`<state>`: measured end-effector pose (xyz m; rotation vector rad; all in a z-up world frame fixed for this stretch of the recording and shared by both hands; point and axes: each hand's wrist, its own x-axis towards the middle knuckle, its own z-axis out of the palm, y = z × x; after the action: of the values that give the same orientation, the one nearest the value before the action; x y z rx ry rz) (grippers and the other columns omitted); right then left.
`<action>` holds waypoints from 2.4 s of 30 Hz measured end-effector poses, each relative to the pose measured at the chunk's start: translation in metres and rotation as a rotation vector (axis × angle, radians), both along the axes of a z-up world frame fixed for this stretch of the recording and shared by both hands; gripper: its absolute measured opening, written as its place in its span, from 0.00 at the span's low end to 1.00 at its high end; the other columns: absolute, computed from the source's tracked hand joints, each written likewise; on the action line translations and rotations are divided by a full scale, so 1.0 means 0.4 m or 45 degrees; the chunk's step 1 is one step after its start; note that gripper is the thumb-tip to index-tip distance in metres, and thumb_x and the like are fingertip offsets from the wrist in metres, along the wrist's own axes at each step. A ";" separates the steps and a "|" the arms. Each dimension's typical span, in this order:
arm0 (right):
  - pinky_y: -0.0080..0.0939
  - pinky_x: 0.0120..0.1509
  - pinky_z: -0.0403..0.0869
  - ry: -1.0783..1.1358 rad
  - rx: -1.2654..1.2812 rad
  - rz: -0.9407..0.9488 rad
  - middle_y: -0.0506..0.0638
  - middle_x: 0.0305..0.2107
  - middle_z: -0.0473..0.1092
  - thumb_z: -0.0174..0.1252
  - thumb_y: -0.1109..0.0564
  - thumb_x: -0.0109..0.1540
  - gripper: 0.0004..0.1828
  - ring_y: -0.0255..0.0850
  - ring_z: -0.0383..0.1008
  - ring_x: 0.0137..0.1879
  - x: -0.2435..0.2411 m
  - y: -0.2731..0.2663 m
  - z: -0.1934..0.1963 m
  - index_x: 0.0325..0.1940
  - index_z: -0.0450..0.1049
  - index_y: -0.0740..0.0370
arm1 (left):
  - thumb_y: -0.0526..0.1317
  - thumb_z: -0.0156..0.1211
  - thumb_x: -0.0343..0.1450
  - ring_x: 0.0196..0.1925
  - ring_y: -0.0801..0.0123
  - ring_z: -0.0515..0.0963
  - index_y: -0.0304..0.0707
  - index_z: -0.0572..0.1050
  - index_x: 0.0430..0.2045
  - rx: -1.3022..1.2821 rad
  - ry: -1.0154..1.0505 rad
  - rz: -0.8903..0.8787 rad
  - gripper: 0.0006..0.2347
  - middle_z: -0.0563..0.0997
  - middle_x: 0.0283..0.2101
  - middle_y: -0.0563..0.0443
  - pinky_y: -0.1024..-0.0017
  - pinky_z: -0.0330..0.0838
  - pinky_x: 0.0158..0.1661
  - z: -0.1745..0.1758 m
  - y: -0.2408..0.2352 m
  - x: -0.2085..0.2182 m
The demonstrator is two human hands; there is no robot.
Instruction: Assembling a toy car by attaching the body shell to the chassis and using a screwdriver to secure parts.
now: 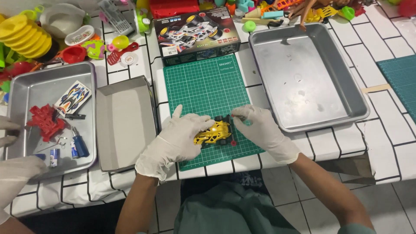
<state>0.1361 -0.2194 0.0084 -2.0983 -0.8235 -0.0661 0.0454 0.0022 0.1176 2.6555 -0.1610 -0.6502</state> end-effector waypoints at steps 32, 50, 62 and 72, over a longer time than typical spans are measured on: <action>0.37 0.41 0.77 0.245 0.088 -0.261 0.49 0.27 0.78 0.69 0.61 0.58 0.03 0.36 0.76 0.32 -0.051 -0.094 0.124 0.31 0.81 0.58 | 0.41 0.63 0.59 0.72 0.61 0.64 0.57 0.68 0.64 0.032 -0.199 -0.091 0.32 0.70 0.68 0.56 0.42 0.23 0.72 -0.137 0.035 -0.012; 0.56 0.80 0.59 0.541 1.012 0.245 0.51 0.70 0.58 0.53 0.16 0.59 0.49 0.48 0.60 0.75 -0.036 -0.151 0.314 0.68 0.67 0.53 | 0.47 0.68 0.67 0.57 0.44 0.75 0.40 0.77 0.41 0.265 -1.515 -0.022 0.15 0.78 0.54 0.39 0.35 0.60 0.62 -0.040 -0.137 -0.087; 0.76 0.87 0.40 0.762 1.697 0.756 0.51 0.81 0.26 0.40 0.17 0.51 0.60 0.61 0.27 0.87 -0.116 -0.004 0.309 0.80 0.36 0.44 | 0.37 0.61 0.75 0.30 0.66 0.72 0.44 0.72 0.30 -0.611 -1.915 -0.080 0.05 0.75 0.30 0.56 0.68 0.68 0.31 -0.123 -0.391 -0.114; 0.50 0.71 0.68 0.816 1.516 -0.069 0.59 0.65 0.63 0.52 0.42 0.66 0.28 0.55 0.71 0.65 -0.086 -0.021 0.334 0.66 0.63 0.56 | 0.42 0.35 0.81 0.26 0.53 0.66 0.36 0.66 0.21 -0.430 -1.346 -0.245 0.17 0.67 0.23 0.44 0.56 0.69 0.49 -0.196 -0.454 -0.158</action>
<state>0.1019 -0.2277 0.1421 -0.9021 -0.1955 0.0745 -0.0177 -0.1796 0.0390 2.3766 -0.7354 0.7282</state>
